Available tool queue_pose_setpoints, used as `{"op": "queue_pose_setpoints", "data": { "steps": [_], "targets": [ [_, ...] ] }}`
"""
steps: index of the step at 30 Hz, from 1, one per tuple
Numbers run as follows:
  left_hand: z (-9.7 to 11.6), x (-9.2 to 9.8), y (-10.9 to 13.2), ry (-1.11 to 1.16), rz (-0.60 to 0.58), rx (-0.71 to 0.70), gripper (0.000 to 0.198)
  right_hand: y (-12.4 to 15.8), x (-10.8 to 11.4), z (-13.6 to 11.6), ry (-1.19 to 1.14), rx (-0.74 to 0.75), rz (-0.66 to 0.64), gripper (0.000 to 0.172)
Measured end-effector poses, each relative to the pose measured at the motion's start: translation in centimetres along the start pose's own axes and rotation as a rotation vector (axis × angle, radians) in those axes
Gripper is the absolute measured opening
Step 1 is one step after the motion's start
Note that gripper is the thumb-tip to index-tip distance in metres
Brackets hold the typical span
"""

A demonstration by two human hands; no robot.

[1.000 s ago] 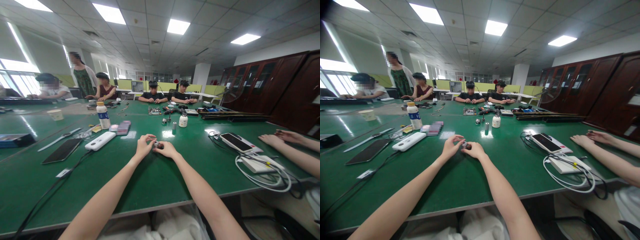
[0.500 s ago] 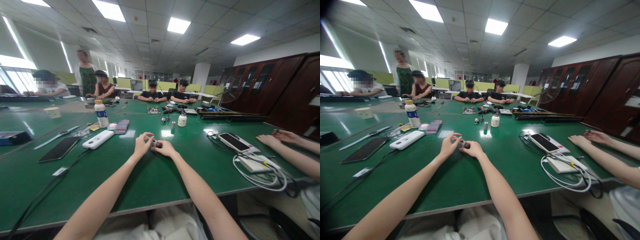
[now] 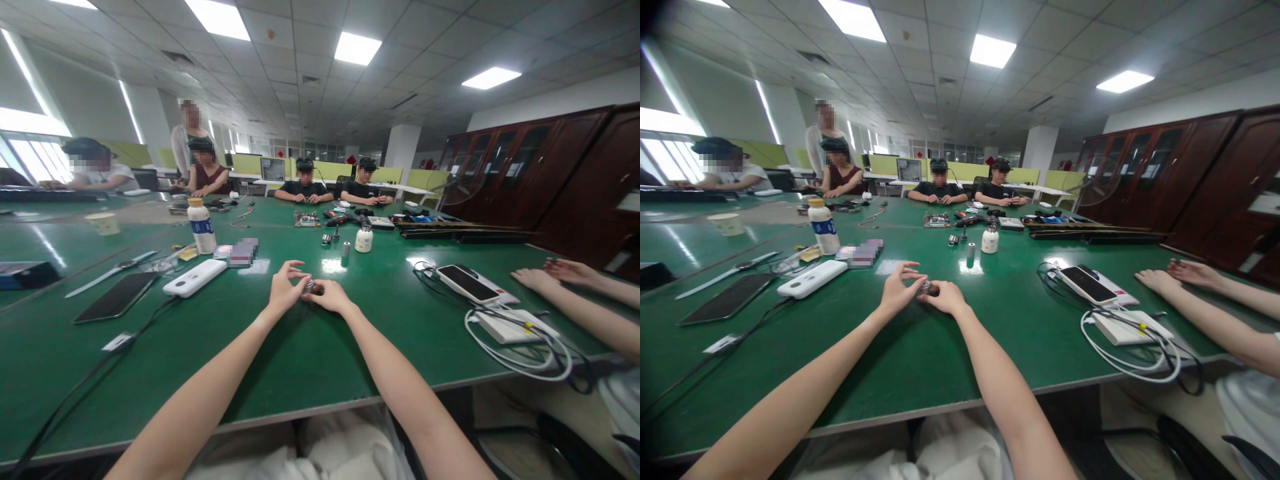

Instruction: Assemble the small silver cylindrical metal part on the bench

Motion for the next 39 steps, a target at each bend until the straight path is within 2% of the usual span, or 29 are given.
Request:
{"op": "queue_pose_setpoints", "data": {
  "steps": [2, 4, 5, 8, 10, 12, 16, 20, 25, 28, 35, 39],
  "targets": [
    [-0.2, 1.2, -0.4, -0.049, 0.083, -0.013, 0.027, 0.1, 0.0, -0.1, -0.010, 0.002, 0.003, 0.039],
    [-1.1, 2.0, -0.8, -0.119, 0.108, 0.004, 0.025, 0.1, 0.1, -0.2, -0.023, 0.005, 0.006, 0.038],
    [-2.0, 2.1, -0.9, -0.172, 0.093, 0.031, 0.025, 0.2, 0.1, -0.2, -0.029, 0.009, 0.007, 0.038],
    [-4.9, 1.3, -0.6, -0.285, -0.068, 0.124, 0.018, 0.2, 0.0, -0.4, -0.037, 0.017, 0.000, 0.037],
    [-5.9, 1.0, -0.2, -0.288, -0.121, 0.131, 0.014, 0.1, -0.1, -0.4, -0.035, 0.020, -0.003, 0.036],
    [-6.1, 0.9, 0.0, -0.286, -0.127, 0.125, 0.015, 0.1, -0.1, -0.3, -0.031, 0.022, 0.001, 0.035],
    [-4.7, 1.2, -0.2, -0.273, -0.067, 0.105, 0.022, 0.0, -0.3, -0.1, -0.060, 0.033, 0.005, 0.037],
    [-1.8, 1.0, -0.5, -0.156, -0.004, 0.021, 0.031, -0.3, -0.7, 0.2, -0.093, 0.021, -0.005, 0.031],
    [0.8, -0.7, 0.0, -0.121, -0.084, -0.090, 0.031, -0.5, -0.7, 0.7, -0.055, -0.024, -0.004, 0.026],
    [1.2, -1.1, 0.3, -0.148, -0.108, -0.113, 0.028, -0.5, -0.7, 0.7, -0.046, -0.032, -0.002, 0.026],
    [1.3, -0.1, 0.2, -0.203, -0.031, -0.100, 0.025, -0.5, -0.7, 0.6, -0.062, -0.022, -0.003, 0.025],
    [1.1, -0.6, 0.2, -0.242, -0.071, -0.103, 0.021, -0.5, -0.6, 0.7, -0.038, -0.020, 0.003, 0.027]
  ]
}}
Point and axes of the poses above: each hand's wrist, its own y-axis away from the middle knuckle, its own x-axis out of the back of the hand, z = x × y, the point moved 10 cm from there along -y, towards the middle knuckle, and after that the axes turned 1 degree about x, right-handed, at the moved point
